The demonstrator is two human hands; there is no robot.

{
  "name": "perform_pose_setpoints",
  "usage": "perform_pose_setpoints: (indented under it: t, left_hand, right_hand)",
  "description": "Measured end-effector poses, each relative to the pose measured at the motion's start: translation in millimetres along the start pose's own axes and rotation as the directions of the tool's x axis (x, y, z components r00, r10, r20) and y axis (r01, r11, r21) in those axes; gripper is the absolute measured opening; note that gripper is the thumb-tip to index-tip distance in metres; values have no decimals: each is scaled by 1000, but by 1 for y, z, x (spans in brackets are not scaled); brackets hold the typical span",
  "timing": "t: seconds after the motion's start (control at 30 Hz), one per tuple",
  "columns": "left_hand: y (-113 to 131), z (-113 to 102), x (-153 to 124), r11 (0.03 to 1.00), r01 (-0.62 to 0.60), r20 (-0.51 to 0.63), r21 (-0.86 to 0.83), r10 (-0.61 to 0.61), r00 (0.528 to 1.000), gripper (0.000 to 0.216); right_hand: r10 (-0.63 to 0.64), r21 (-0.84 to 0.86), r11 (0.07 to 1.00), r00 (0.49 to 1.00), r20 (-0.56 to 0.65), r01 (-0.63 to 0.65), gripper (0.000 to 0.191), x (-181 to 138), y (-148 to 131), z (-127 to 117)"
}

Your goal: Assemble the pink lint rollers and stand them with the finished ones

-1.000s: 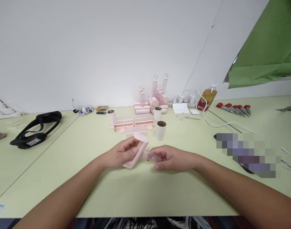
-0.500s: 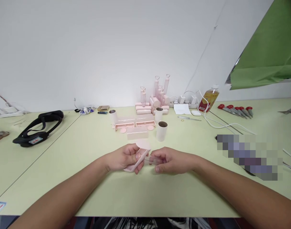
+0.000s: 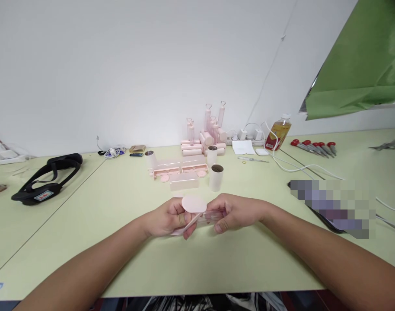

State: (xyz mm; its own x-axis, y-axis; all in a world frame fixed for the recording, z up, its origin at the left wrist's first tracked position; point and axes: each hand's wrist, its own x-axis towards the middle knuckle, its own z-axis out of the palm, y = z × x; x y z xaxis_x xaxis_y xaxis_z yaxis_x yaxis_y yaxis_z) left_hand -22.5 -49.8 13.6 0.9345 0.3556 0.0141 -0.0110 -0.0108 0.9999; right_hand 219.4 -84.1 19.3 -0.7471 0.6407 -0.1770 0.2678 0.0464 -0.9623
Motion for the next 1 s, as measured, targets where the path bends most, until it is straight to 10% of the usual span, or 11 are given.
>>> perform_pose_setpoints:
  t: [1.0]
  left_hand:
    - [1, 12, 5, 998, -30, -113, -54, 23, 993, 45]
  right_hand:
    - [-38, 196, 980, 990, 134, 11, 47, 15, 22, -17]
